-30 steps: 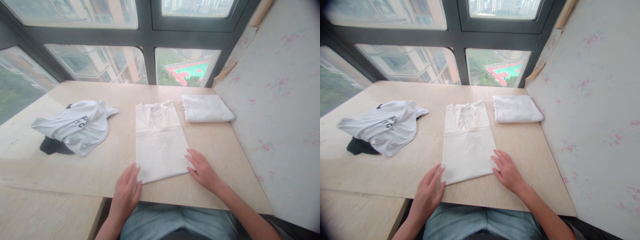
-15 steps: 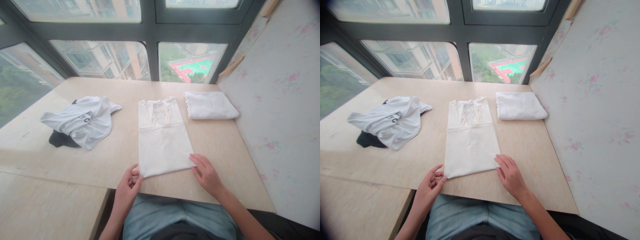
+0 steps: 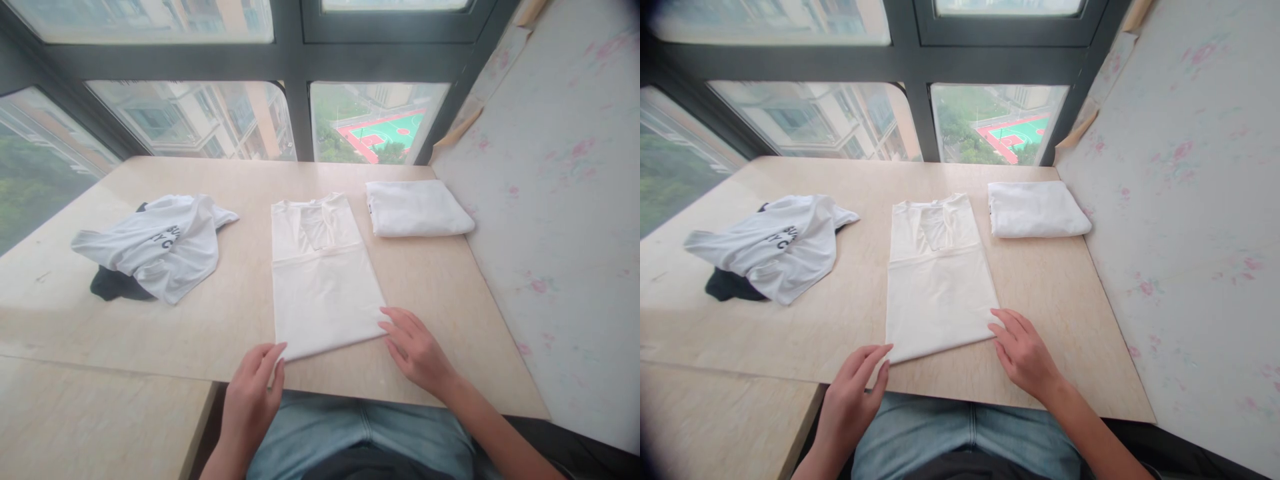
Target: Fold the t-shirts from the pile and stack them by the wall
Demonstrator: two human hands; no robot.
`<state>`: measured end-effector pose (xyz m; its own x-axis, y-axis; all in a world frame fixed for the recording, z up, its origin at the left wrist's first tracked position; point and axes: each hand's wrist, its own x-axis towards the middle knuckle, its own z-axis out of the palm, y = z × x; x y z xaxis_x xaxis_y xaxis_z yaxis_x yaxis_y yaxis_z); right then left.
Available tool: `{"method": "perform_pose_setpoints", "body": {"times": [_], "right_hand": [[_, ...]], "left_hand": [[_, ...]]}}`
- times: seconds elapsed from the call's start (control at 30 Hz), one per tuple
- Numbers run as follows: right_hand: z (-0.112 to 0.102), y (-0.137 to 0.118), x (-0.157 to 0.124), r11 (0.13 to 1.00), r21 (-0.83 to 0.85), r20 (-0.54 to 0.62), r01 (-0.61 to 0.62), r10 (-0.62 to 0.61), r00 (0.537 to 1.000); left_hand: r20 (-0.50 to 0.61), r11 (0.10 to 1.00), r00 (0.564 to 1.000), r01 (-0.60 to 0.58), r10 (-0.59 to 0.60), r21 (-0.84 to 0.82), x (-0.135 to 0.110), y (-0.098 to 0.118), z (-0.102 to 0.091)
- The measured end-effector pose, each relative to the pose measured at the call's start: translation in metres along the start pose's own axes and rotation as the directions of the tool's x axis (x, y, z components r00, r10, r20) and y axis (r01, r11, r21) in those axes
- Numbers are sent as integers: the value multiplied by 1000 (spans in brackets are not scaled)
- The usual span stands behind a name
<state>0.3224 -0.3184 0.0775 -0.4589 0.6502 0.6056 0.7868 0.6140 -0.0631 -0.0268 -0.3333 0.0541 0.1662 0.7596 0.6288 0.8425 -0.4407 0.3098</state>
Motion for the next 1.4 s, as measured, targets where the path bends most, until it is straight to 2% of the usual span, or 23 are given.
{"method": "perform_pose_setpoints", "body": {"times": [0.07,0.13,0.27,0.47,0.6,0.67,0.8,0.93,1.07,1.4], "right_hand": [[-4,1,2,999,-11,33,44,-44,998],[-5,3,5,996,-42,75,74,-71,995],[0,8,13,993,-95,96,66,-57,994],[7,13,27,998,-67,96,-4,10,995],[12,17,39,992,-25,83,-126,128,988],[15,20,43,990,-25,81,-141,143,986],[13,23,42,999,-15,96,-51,52,994],[7,24,30,997,49,106,52,-56,993],[6,26,20,995,51,53,85,-87,995],[4,33,10,990,33,-44,135,-134,990]], "left_hand": [[51,981,980,-193,193,1,4,4,1],[155,960,949,-279,273,20,11,6,4],[281,950,921,-301,269,78,24,7,9],[374,935,895,-318,243,155,33,16,6],[333,925,917,-303,219,228,34,19,9],[294,912,932,-296,211,284,33,18,11],[220,918,957,-252,189,307,30,8,11],[128,958,972,-218,196,186,24,-9,9],[67,974,976,-213,209,74,20,-22,10],[2,989,989,-146,146,-36,6,-36,11]]}}
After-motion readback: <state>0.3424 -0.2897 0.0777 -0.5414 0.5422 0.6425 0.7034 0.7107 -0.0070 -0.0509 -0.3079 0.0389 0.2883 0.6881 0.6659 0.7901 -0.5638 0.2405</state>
